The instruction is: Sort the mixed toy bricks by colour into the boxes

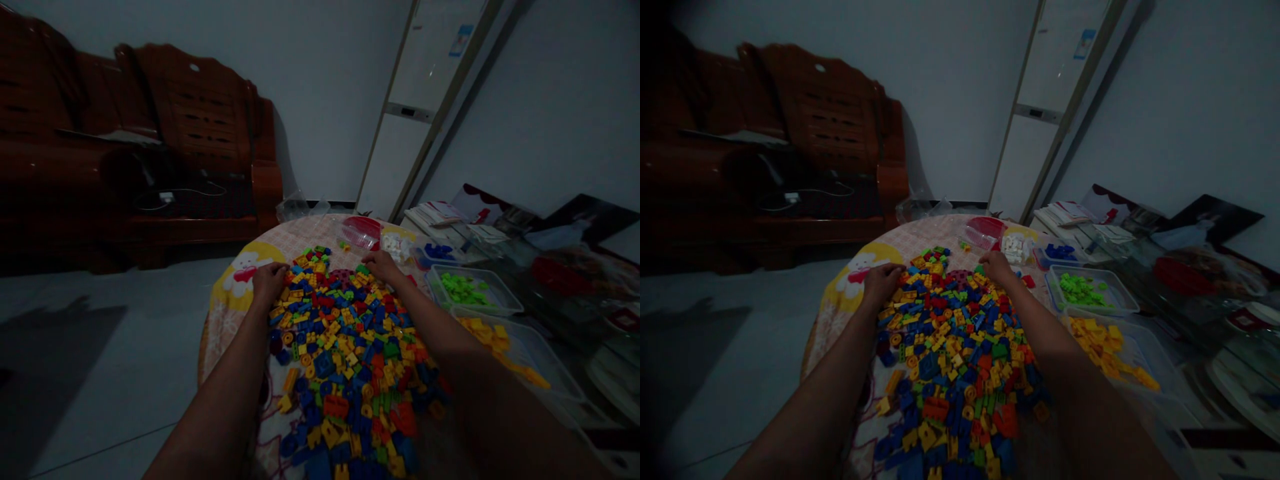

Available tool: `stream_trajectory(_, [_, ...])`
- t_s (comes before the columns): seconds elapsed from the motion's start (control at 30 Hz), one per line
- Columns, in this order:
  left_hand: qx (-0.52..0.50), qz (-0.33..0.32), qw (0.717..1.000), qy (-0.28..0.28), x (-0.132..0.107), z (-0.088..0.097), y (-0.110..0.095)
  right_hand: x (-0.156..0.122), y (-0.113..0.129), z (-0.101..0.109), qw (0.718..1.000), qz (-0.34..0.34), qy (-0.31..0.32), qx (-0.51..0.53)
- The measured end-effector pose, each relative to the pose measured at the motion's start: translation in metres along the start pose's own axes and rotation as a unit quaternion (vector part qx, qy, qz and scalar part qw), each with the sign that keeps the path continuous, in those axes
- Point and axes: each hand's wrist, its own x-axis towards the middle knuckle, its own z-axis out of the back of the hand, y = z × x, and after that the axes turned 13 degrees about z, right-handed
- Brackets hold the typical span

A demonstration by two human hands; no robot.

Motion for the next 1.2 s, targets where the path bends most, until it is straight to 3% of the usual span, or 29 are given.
stream_trajectory(0.3, [-0.009, -0.005, 1.000, -0.001, 0.000, -0.003, 0.003, 0.060, 0.048, -0.038, 0.998, 0.062, -0.016, 0.013])
stream_trajectory(0.47, [-0.009, -0.003, 1.000, -0.006, 0.000, -0.004, 0.004, 0.088, 0.059, -0.056, 0.998, 0.048, -0.023, 0.030])
stream_trajectory(0.63, [-0.014, 0.009, 1.000, -0.006, 0.000, -0.003, 0.004, 0.093, 0.059, -0.063, 0.997, 0.011, -0.030, 0.065])
stream_trajectory(0.77, [-0.016, 0.008, 1.000, -0.001, 0.000, -0.004, 0.004, 0.081, 0.055, -0.055, 0.992, -0.004, -0.036, 0.123])
stream_trajectory(0.93, [-0.014, 0.002, 1.000, -0.002, 0.001, -0.004, 0.006, 0.045, 0.040, -0.032, 0.971, -0.024, -0.009, 0.238])
stream_trajectory(1.1, [-0.002, -0.004, 1.000, -0.008, 0.001, -0.001, 0.005, 0.007, 0.004, 0.009, 0.949, -0.049, 0.037, 0.308])
stream_trajectory(1.2, [0.002, -0.005, 1.000, -0.007, 0.002, -0.001, 0.006, -0.012, -0.024, 0.037, 0.945, -0.113, 0.067, 0.299])
